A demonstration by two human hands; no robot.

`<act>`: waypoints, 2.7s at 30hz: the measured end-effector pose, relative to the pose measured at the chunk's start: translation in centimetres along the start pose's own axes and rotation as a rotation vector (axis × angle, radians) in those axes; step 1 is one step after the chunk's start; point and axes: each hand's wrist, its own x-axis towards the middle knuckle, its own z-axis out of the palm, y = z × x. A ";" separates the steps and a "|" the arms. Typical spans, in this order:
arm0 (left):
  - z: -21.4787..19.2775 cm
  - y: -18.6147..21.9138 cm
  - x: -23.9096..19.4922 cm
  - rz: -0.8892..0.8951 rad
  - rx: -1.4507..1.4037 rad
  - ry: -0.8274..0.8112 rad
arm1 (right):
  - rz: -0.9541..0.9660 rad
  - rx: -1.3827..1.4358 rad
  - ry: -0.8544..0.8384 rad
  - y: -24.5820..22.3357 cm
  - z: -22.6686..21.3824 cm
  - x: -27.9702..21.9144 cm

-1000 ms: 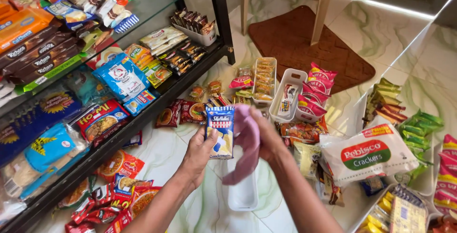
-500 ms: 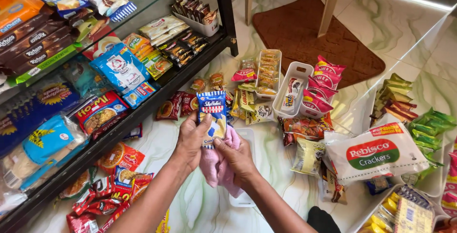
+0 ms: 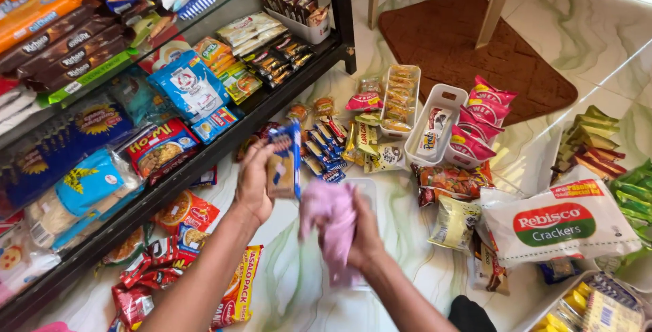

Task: Clean individual snack packages with a cloth and organize them on shelves and in bins.

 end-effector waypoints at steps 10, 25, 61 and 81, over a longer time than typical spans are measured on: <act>5.6 -0.2 -7.5 -0.548 0.005 -0.230 | -0.752 -0.807 -0.045 2.3 9.0 -4.2; 8.9 1.8 -9.9 -0.992 -0.194 -0.498 | -1.106 -1.178 0.451 -11.0 4.4 -2.4; 6.8 2.6 -3.4 0.290 1.065 -0.388 | -0.540 -1.129 0.076 -13.2 13.7 -2.0; 3.7 -11.0 -5.7 0.040 1.094 -0.414 | -0.477 -1.541 0.313 -10.9 -0.6 1.3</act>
